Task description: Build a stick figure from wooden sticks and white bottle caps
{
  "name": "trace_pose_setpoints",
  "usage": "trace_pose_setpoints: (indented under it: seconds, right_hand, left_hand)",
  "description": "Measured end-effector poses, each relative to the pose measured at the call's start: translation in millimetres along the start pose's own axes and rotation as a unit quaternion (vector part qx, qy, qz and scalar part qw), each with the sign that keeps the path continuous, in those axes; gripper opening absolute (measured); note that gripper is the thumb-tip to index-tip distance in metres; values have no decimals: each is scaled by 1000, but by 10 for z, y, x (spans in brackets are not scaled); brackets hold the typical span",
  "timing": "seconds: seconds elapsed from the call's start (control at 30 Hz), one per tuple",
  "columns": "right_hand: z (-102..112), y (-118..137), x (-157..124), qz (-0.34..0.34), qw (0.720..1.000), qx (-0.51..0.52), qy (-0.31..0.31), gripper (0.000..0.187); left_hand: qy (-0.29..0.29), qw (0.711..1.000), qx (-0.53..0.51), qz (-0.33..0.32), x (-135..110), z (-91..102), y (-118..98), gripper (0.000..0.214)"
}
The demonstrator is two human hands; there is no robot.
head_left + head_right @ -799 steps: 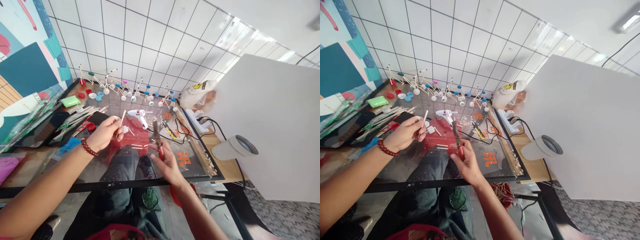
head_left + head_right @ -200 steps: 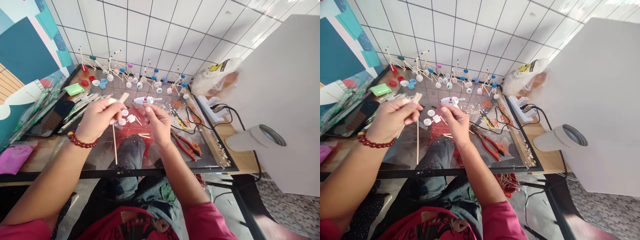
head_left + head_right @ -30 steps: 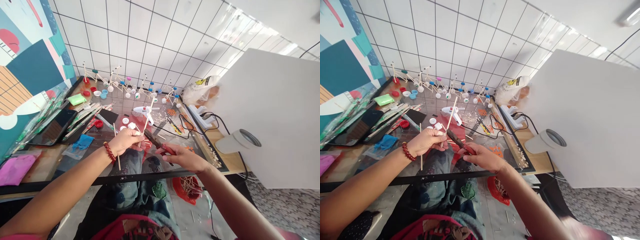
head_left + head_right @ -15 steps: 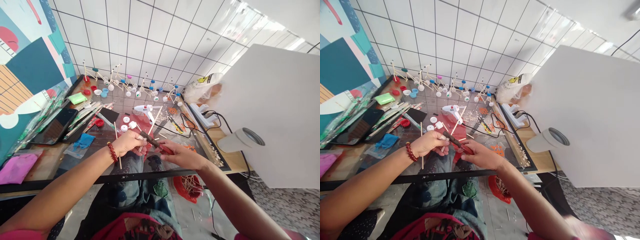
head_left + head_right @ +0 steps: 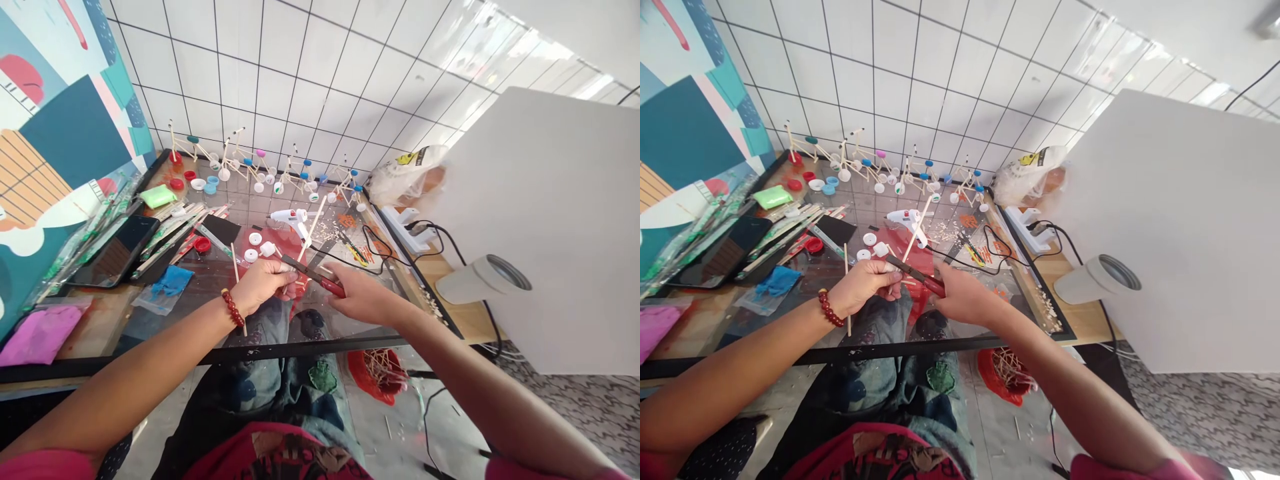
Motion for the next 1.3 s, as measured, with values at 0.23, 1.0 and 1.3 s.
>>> trace_pose_setpoints:
  seconds: [0.23, 1.0, 1.3]
  right_hand:
    - [-88, -13, 129, -27, 996, -74, 50, 27]
    - [-311, 559, 520, -19, 998, 23, 48, 25]
    - [-386, 599, 634, -4, 998, 56, 39, 26]
  left_hand:
    - [-19, 999, 18, -21, -9, 28, -30, 33]
    - [-145, 987, -40, -58, 127, 599, -372, 35]
    - [-166, 984, -28, -58, 162, 719, -332, 32]
Point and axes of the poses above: each hand's wrist, its own x-axis towards the middle knuckle, its own z-axis out of the back of the hand, y = z × x, the point moved 10 cm from there along x, towards the middle knuckle, and after that the axes turned 15 degrees about -z, right-handed, at the moved point
